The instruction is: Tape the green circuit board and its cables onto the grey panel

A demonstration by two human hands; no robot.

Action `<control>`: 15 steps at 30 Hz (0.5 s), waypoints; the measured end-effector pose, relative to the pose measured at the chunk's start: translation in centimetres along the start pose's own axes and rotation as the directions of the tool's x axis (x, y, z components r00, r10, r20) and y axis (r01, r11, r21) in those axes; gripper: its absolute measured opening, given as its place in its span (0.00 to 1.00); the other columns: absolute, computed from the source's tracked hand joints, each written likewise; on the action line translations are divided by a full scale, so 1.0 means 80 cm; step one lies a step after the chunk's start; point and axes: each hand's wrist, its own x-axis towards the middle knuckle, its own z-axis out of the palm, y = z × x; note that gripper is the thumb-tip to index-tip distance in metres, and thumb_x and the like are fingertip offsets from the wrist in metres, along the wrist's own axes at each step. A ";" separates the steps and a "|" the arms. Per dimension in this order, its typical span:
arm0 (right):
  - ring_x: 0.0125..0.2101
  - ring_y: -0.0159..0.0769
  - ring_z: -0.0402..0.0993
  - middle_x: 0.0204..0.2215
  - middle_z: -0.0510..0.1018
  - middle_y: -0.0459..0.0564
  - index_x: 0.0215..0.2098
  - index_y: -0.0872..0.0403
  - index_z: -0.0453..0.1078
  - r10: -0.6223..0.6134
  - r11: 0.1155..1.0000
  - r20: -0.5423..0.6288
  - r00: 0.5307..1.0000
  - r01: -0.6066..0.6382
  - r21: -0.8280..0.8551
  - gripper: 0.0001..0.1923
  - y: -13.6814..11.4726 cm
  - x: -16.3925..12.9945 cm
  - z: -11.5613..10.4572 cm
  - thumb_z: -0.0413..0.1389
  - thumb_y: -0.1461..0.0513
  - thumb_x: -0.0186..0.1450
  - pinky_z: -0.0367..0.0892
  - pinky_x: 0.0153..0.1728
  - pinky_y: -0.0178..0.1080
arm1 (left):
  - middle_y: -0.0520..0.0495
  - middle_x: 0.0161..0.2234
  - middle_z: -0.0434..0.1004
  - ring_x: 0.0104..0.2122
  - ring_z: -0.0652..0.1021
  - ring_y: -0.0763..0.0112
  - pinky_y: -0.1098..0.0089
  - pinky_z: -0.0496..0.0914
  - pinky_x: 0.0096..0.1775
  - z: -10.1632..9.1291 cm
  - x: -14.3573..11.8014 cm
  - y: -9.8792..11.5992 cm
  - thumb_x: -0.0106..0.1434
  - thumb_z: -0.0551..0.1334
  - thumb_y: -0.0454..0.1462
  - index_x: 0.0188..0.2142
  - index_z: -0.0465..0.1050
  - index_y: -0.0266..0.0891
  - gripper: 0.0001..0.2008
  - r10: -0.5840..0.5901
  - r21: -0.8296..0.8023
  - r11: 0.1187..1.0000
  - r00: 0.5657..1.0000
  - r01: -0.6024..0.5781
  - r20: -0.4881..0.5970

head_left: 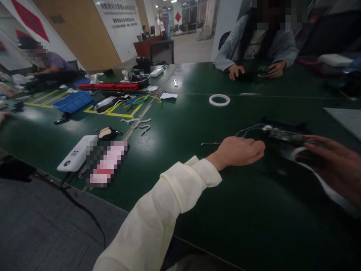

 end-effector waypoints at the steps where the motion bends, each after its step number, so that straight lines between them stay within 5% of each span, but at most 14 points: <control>1: 0.30 0.30 0.72 0.38 0.75 0.52 0.46 0.48 0.68 0.044 0.988 0.082 0.996 -0.056 0.146 0.13 -0.001 -0.006 0.006 0.53 0.64 0.62 0.69 0.30 0.32 | 0.45 0.35 0.75 0.34 0.75 0.69 0.70 0.64 0.32 -0.004 0.000 0.004 0.70 0.41 0.39 0.41 0.68 0.35 0.19 0.035 0.064 0.997 0.999 -0.034 -0.012; 3: 0.27 0.31 0.71 0.33 0.75 0.49 0.43 0.46 0.68 0.053 0.928 0.256 0.965 -0.142 0.343 0.16 -0.001 -0.019 0.018 0.59 0.63 0.55 0.68 0.27 0.31 | 0.44 0.36 0.75 0.36 0.75 0.67 0.69 0.64 0.33 -0.013 0.001 0.013 0.70 0.40 0.39 0.41 0.68 0.35 0.20 0.069 0.152 0.986 0.998 -0.067 -0.009; 7: 0.34 0.37 0.73 0.35 0.76 0.48 0.47 0.46 0.65 -0.013 0.954 0.469 0.883 -0.129 0.270 0.24 -0.001 -0.040 0.026 0.62 0.55 0.54 0.71 0.33 0.34 | 0.45 0.36 0.75 0.34 0.75 0.68 0.70 0.64 0.30 -0.034 0.015 0.034 0.69 0.42 0.40 0.43 0.67 0.35 0.18 -0.053 0.165 0.985 0.998 0.047 0.033; 11: 0.40 0.38 0.73 0.39 0.76 0.49 0.49 0.48 0.64 -0.056 0.983 0.528 0.848 -0.045 0.177 0.24 0.003 -0.044 0.022 0.60 0.52 0.57 0.70 0.40 0.35 | 0.45 0.36 0.73 0.33 0.74 0.69 0.71 0.65 0.30 -0.052 0.026 0.051 0.68 0.46 0.39 0.43 0.65 0.36 0.13 -0.251 0.143 0.958 0.968 0.249 -0.007; 15: 0.40 0.40 0.74 0.38 0.76 0.50 0.48 0.50 0.65 -0.174 0.984 0.535 0.827 0.126 0.125 0.21 0.005 -0.043 0.025 0.56 0.50 0.60 0.70 0.41 0.37 | 0.44 0.45 0.70 0.43 0.72 0.66 0.68 0.67 0.40 -0.040 0.024 0.046 0.68 0.47 0.39 0.47 0.63 0.35 0.14 -0.189 0.153 0.971 0.981 0.182 0.032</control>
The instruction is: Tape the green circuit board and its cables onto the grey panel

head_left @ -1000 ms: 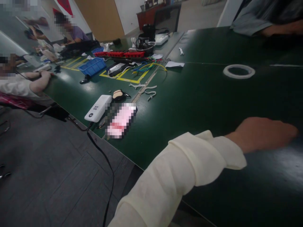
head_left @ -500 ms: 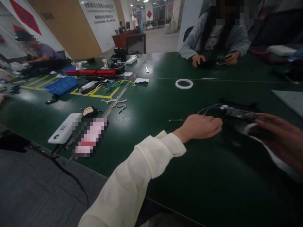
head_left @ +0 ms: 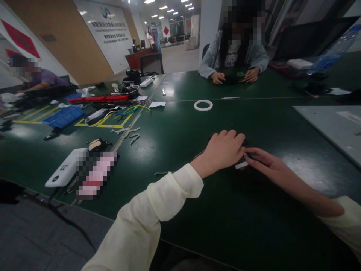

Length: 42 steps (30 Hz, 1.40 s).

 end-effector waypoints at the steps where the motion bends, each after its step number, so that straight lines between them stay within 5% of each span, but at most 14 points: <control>1: 0.38 0.40 0.74 0.37 0.76 0.50 0.48 0.51 0.65 -0.042 0.998 0.004 0.999 0.042 -0.050 0.22 0.001 0.000 0.001 0.54 0.49 0.60 0.70 0.40 0.38 | 0.44 0.47 0.69 0.46 0.71 0.65 0.66 0.67 0.43 0.007 0.000 -0.004 0.68 0.46 0.39 0.49 0.63 0.36 0.15 0.019 -0.008 1.000 1.000 -0.019 0.007; 6: 0.32 0.38 0.75 0.33 0.77 0.50 0.49 0.53 0.65 -0.204 0.931 0.000 0.979 0.194 -0.308 0.23 0.005 -0.002 0.005 0.46 0.47 0.65 0.70 0.34 0.37 | 0.44 0.56 0.62 0.55 0.65 0.64 0.59 0.62 0.53 0.038 0.001 -0.024 0.70 0.41 0.43 0.54 0.59 0.37 0.19 0.040 -0.140 0.990 0.999 -0.035 0.029; 14: 0.17 0.30 0.67 0.19 0.71 0.44 0.44 0.55 0.69 -0.311 0.843 -0.168 0.936 0.189 -0.504 0.20 0.021 0.003 -0.006 0.44 0.51 0.67 0.62 0.19 0.33 | 0.45 0.56 0.63 0.54 0.65 0.63 0.57 0.58 0.55 0.054 0.001 -0.040 0.68 0.45 0.44 0.54 0.59 0.38 0.19 0.035 -0.195 0.981 0.995 -0.017 0.088; 18: 0.23 0.31 0.70 0.25 0.74 0.46 0.38 0.54 0.70 -0.508 0.754 -0.245 0.826 0.288 -0.590 0.12 0.022 0.001 -0.011 0.50 0.55 0.66 0.64 0.23 0.33 | 0.45 0.56 0.63 0.54 0.66 0.64 0.58 0.58 0.55 0.052 0.001 -0.039 0.69 0.45 0.43 0.54 0.59 0.38 0.19 0.024 -0.187 0.982 0.994 -0.003 0.107; 24: 0.36 0.33 0.74 0.36 0.77 0.48 0.39 0.54 0.70 -0.784 0.409 0.084 0.615 0.614 -0.675 0.06 0.010 -0.011 -0.002 0.53 0.63 0.65 0.69 0.37 0.34 | 0.45 0.53 0.65 0.52 0.68 0.65 0.57 0.59 0.54 0.058 0.000 -0.041 0.68 0.48 0.41 0.52 0.61 0.38 0.16 0.025 -0.215 0.977 0.998 -0.012 0.058; 27: 0.36 0.33 0.74 0.36 0.77 0.49 0.40 0.55 0.70 -0.836 0.303 0.128 0.533 0.644 -0.703 0.06 0.008 -0.014 -0.001 0.53 0.65 0.65 0.70 0.36 0.34 | 0.44 0.51 0.67 0.52 0.68 0.66 0.57 0.56 0.56 0.051 0.002 -0.039 0.67 0.49 0.39 0.49 0.64 0.36 0.14 0.060 -0.281 0.958 0.998 -0.052 0.020; 31: 0.35 0.32 0.74 0.36 0.76 0.50 0.41 0.56 0.69 -0.873 0.283 0.063 0.483 0.608 -0.742 0.07 0.010 -0.015 -0.003 0.55 0.67 0.63 0.70 0.36 0.33 | 0.46 0.47 0.70 0.47 0.71 0.72 0.68 0.64 0.50 0.022 0.004 -0.028 0.68 0.49 0.39 0.48 0.65 0.36 0.14 0.224 -0.592 0.794 0.972 -0.138 0.073; 35: 0.36 0.32 0.73 0.37 0.75 0.50 0.39 0.56 0.68 -0.895 0.260 0.060 0.443 0.624 -0.737 0.07 0.009 -0.018 -0.001 0.56 0.68 0.62 0.69 0.36 0.33 | 0.48 0.43 0.71 0.37 0.75 0.76 0.75 0.68 0.34 0.002 0.004 -0.021 0.68 0.48 0.44 0.46 0.65 0.38 0.15 0.334 -0.822 0.563 0.887 0.084 0.320; 38: 0.37 0.31 0.73 0.38 0.75 0.50 0.39 0.56 0.69 -0.893 0.267 0.075 0.443 0.657 -0.705 0.07 0.004 -0.020 0.003 0.56 0.69 0.62 0.69 0.38 0.33 | 0.50 0.34 0.72 0.24 0.73 0.81 0.78 0.61 0.22 0.003 0.005 -0.028 0.67 0.48 0.47 0.40 0.67 0.37 0.17 0.361 -0.835 0.501 0.821 0.230 0.443; 42: 0.39 0.32 0.72 0.40 0.74 0.50 0.39 0.54 0.70 -0.866 0.329 0.087 0.493 0.693 -0.642 0.08 -0.001 -0.017 0.005 0.56 0.69 0.62 0.70 0.40 0.34 | 0.56 0.23 0.66 0.19 0.66 0.84 0.78 0.59 0.22 0.006 0.007 -0.046 0.63 0.57 0.44 0.35 0.69 0.35 0.13 0.347 -0.854 0.476 0.847 0.210 0.402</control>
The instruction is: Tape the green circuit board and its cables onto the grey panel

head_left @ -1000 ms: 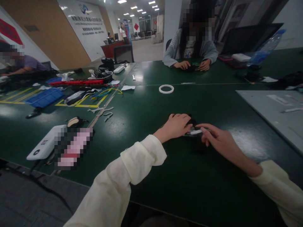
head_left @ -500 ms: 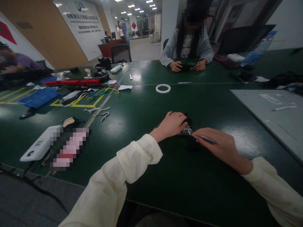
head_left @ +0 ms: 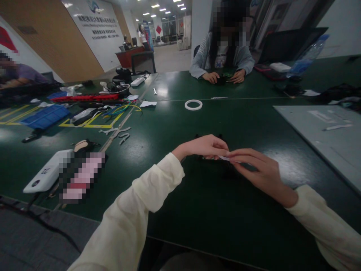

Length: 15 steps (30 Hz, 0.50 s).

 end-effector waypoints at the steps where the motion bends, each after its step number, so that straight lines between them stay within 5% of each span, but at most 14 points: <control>1: 0.39 0.32 0.72 0.40 0.74 0.49 0.39 0.54 0.70 0.027 0.999 0.009 1.000 -0.027 0.022 0.08 0.001 0.001 0.001 0.56 0.69 0.62 0.70 0.40 0.35 | 0.56 0.22 0.66 0.19 0.66 0.84 0.78 0.59 0.23 -0.004 -0.002 -0.001 0.62 0.58 0.43 0.36 0.69 0.35 0.11 0.005 0.004 1.000 1.000 -0.005 0.002; 5: 0.41 0.36 0.72 0.41 0.74 0.49 0.38 0.52 0.72 0.236 0.957 0.057 0.970 -0.243 0.160 0.06 0.005 0.000 0.006 0.57 0.63 0.61 0.71 0.41 0.39 | 0.56 0.23 0.68 0.20 0.67 0.83 0.77 0.60 0.23 -0.018 -0.011 0.004 0.60 0.60 0.40 0.38 0.70 0.36 0.09 -0.015 0.045 0.999 1.000 0.014 0.019; 10: 0.34 0.37 0.76 0.34 0.77 0.51 0.44 0.54 0.70 0.601 0.642 0.234 0.764 -0.636 0.428 0.18 0.010 -0.003 0.011 0.59 0.54 0.59 0.73 0.35 0.38 | 0.55 0.24 0.70 0.22 0.69 0.82 0.77 0.62 0.26 -0.026 -0.019 0.014 0.60 0.60 0.37 0.40 0.69 0.36 0.09 -0.040 0.124 0.991 0.998 0.045 -0.042; 12: 0.31 0.37 0.75 0.33 0.77 0.51 0.42 0.55 0.71 0.644 0.584 0.271 0.715 -0.689 0.429 0.19 0.012 -0.003 0.010 0.59 0.52 0.58 0.73 0.32 0.37 | 0.55 0.25 0.70 0.22 0.70 0.81 0.76 0.64 0.28 -0.026 -0.020 0.017 0.60 0.59 0.36 0.41 0.69 0.36 0.09 -0.039 0.148 0.988 0.998 0.046 -0.047; 15: 0.26 0.34 0.73 0.28 0.77 0.51 0.35 0.55 0.73 0.660 0.596 0.268 0.701 -0.707 0.380 0.17 0.015 0.000 0.006 0.59 0.50 0.57 0.69 0.26 0.35 | 0.56 0.25 0.70 0.23 0.70 0.81 0.76 0.65 0.30 -0.023 -0.018 0.020 0.60 0.59 0.35 0.42 0.68 0.36 0.10 -0.039 0.175 0.984 0.999 0.045 -0.037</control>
